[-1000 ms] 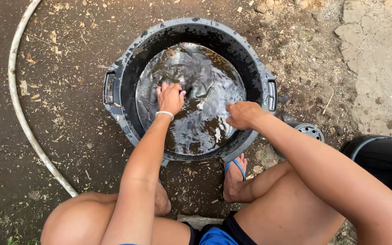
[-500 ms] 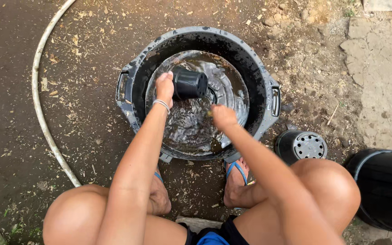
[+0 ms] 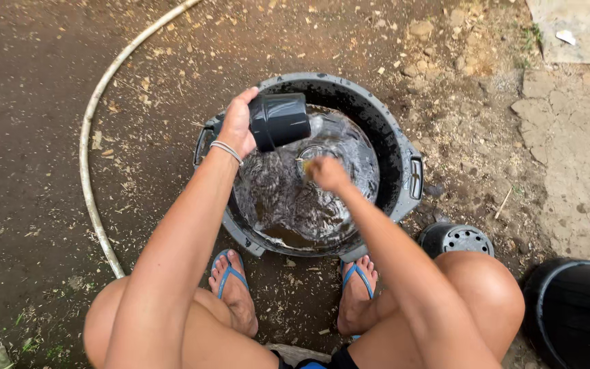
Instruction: The person sits on the ground and washes multiple small black plastic plant pots in a large basin of water. They scrub each pot with a yellow sponge, rinse it, and place it on a growing stack beside the basin.
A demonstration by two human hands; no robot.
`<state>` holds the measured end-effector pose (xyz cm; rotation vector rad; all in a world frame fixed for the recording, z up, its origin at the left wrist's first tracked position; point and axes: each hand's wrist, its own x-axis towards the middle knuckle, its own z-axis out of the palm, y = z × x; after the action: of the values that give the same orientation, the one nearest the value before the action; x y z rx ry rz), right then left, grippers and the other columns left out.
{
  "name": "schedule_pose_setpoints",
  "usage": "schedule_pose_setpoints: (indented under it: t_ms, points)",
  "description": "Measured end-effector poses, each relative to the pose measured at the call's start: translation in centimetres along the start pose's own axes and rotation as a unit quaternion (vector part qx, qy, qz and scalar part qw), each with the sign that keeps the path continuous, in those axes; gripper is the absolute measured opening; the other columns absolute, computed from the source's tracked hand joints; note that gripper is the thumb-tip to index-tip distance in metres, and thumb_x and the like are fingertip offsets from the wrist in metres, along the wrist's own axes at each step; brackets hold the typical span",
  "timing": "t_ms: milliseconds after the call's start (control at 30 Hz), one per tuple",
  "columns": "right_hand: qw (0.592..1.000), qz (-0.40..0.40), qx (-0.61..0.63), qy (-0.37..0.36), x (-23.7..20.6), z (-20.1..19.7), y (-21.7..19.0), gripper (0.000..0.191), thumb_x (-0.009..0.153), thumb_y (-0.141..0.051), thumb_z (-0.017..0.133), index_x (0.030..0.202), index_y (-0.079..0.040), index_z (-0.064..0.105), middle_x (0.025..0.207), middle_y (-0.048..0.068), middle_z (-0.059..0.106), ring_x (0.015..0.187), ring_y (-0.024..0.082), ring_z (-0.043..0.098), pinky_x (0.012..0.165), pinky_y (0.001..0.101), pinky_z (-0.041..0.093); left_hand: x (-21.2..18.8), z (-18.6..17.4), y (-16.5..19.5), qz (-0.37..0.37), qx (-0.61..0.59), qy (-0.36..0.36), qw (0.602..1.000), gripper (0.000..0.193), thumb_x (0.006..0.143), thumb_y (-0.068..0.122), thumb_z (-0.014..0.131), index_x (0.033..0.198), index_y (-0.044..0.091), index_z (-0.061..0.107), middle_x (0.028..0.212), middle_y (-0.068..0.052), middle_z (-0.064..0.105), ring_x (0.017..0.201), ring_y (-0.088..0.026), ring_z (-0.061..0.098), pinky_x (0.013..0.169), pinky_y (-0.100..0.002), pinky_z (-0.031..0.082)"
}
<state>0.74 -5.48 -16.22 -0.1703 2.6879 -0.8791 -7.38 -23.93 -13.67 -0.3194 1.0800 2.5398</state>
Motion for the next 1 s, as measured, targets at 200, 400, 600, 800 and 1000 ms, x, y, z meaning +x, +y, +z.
schedule_pose_setpoints:
  t_ms: [200,400,600,800,1000]
  points:
    - [0.960,-0.121,0.061,0.245,-1.0,-9.2,-2.0,0.023,0.095,-0.009,0.064,0.116,-0.006,0.075,0.096,0.017,0.076,0.088,0.029,0.075,0.080,0.0402,0.057,-2.5,0.2,1.1,-0.012,0.151,-0.096,0.984,0.031,0.103,0.032,0.060,0.111,0.002,0.061,0.101,-0.015,0.069,0.090,-0.029,0.071,0.088,-0.048,0.061]
    - [0.930,-0.230,0.018,0.285,-4.8,-11.0,-4.8,0.024,0.096,-0.010,0.068,0.118,-0.008,0.075,0.102,0.019,0.073,0.093,0.032,0.075,0.082,0.0392,0.059,-3.6,3.7,-4.0,-0.006,0.125,-0.173,0.977,0.057,0.097,0.054,0.055,0.127,0.005,0.057,0.117,-0.014,0.069,0.107,-0.024,0.066,0.099,-0.041,0.054]
    - [0.838,-0.407,-0.146,0.332,-6.9,-7.4,-4.0,0.038,0.088,-0.001,0.065,0.125,-0.004,0.066,0.126,0.017,0.071,0.114,0.036,0.068,0.097,0.0404,0.055,-2.4,6.3,-3.2,0.042,-0.075,-0.064,0.994,0.072,0.100,0.067,0.046,0.129,0.001,0.046,0.131,-0.017,0.059,0.117,-0.032,0.060,0.107,-0.050,0.046]
    - [0.884,-0.372,-0.095,0.266,-5.4,-6.8,-1.7,0.033,0.089,0.001,0.065,0.120,-0.007,0.073,0.121,0.012,0.072,0.109,0.032,0.070,0.095,0.0394,0.056,-1.7,3.5,2.7,0.091,-0.130,-0.132,0.979,0.043,0.099,0.026,0.052,0.123,-0.009,0.051,0.125,-0.028,0.065,0.118,-0.040,0.068,0.111,-0.056,0.053]
    - [0.859,-0.348,-0.044,0.374,-2.7,-9.5,-2.5,0.017,0.098,-0.002,0.071,0.114,-0.005,0.073,0.118,0.009,0.073,0.104,0.031,0.069,0.091,0.0409,0.056,0.8,3.4,0.9,0.039,-0.144,-0.003,0.989,0.029,0.090,0.016,0.049,0.107,-0.007,0.057,0.105,-0.026,0.067,0.096,-0.039,0.070,0.096,-0.053,0.055]
